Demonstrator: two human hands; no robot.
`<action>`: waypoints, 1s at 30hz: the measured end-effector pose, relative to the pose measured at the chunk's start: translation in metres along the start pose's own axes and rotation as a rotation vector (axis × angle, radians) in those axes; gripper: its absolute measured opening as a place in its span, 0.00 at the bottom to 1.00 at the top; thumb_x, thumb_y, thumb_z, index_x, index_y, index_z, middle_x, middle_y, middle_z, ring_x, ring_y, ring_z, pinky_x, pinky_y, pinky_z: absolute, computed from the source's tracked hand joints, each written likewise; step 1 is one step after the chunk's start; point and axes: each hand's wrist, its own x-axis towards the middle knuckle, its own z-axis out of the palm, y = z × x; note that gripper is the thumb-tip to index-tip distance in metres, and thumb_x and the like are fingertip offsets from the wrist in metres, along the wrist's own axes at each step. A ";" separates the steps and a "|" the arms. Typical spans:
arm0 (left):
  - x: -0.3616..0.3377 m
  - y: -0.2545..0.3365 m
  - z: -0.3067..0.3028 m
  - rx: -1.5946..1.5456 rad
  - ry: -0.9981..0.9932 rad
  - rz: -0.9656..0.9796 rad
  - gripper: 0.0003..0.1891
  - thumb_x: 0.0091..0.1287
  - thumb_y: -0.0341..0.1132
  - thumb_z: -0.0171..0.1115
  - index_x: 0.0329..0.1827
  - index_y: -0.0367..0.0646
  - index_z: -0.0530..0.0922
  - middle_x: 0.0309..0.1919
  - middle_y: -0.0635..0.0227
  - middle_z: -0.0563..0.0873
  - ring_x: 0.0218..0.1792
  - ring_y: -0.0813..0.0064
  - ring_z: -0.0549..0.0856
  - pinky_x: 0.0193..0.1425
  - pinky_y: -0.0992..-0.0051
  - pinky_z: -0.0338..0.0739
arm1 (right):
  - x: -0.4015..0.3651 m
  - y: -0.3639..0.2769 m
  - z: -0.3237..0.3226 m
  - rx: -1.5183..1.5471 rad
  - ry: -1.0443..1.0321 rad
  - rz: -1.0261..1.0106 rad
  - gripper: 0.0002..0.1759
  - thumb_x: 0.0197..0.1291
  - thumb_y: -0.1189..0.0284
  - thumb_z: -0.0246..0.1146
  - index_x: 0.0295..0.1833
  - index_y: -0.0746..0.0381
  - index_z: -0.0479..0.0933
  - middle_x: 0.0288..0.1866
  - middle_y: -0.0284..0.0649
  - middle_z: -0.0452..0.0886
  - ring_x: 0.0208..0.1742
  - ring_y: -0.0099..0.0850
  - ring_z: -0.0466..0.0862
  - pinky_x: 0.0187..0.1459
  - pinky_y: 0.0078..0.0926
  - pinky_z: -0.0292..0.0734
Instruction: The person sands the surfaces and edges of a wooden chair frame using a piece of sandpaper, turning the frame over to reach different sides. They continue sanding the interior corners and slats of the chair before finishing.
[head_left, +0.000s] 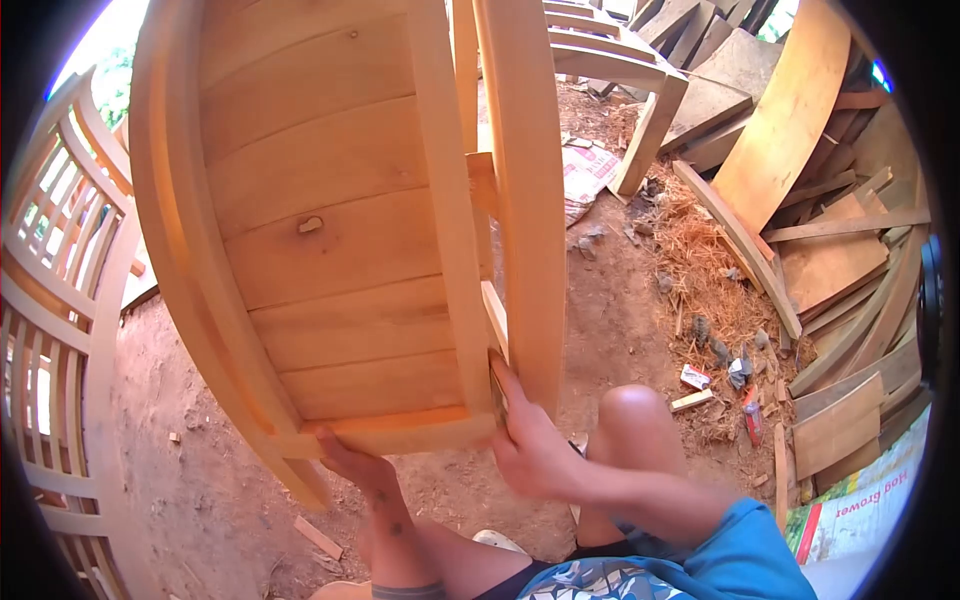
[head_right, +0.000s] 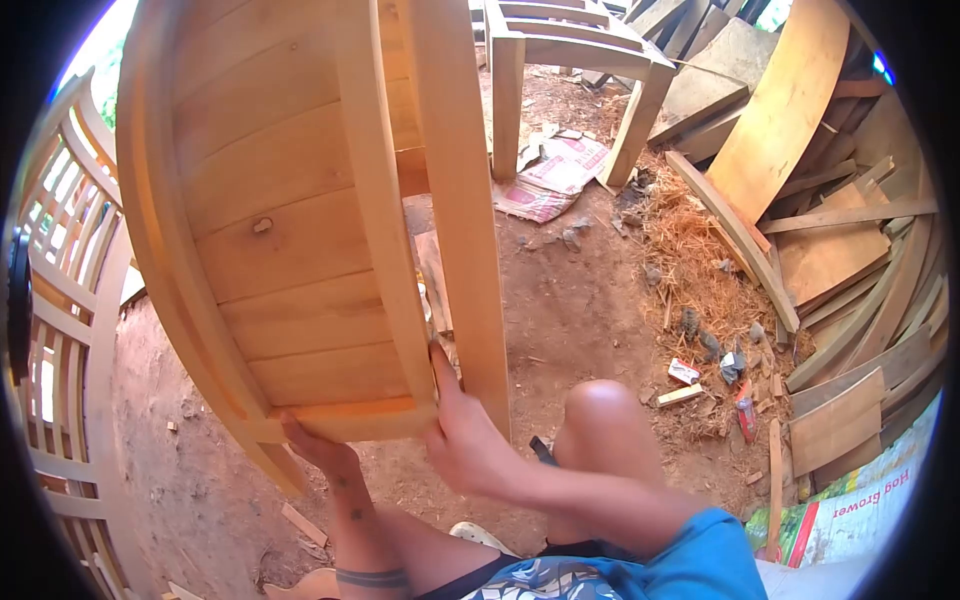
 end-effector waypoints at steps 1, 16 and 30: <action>-0.002 0.004 -0.002 0.016 -0.014 -0.036 0.36 0.68 0.57 0.54 0.71 0.39 0.62 0.63 0.63 0.71 0.63 0.66 0.72 0.65 0.65 0.69 | 0.011 0.002 -0.001 -0.008 -0.018 0.116 0.44 0.56 0.83 0.50 0.76 0.76 0.36 0.43 0.73 0.76 0.50 0.60 0.80 0.60 0.47 0.68; 0.011 -0.015 -0.014 0.057 0.014 0.104 0.25 0.72 0.48 0.54 0.61 0.35 0.69 0.54 0.62 0.77 0.55 0.73 0.76 0.60 0.69 0.72 | 0.016 0.007 -0.008 0.032 -0.091 0.058 0.42 0.60 0.84 0.46 0.78 0.72 0.34 0.58 0.60 0.77 0.55 0.45 0.81 0.55 0.33 0.76; 0.018 -0.019 -0.016 0.006 0.027 0.145 0.25 0.72 0.45 0.56 0.61 0.31 0.68 0.54 0.59 0.77 0.54 0.72 0.77 0.57 0.71 0.73 | -0.006 -0.018 -0.001 0.051 -0.068 0.023 0.41 0.61 0.85 0.46 0.77 0.72 0.35 0.59 0.61 0.76 0.60 0.48 0.79 0.55 0.30 0.76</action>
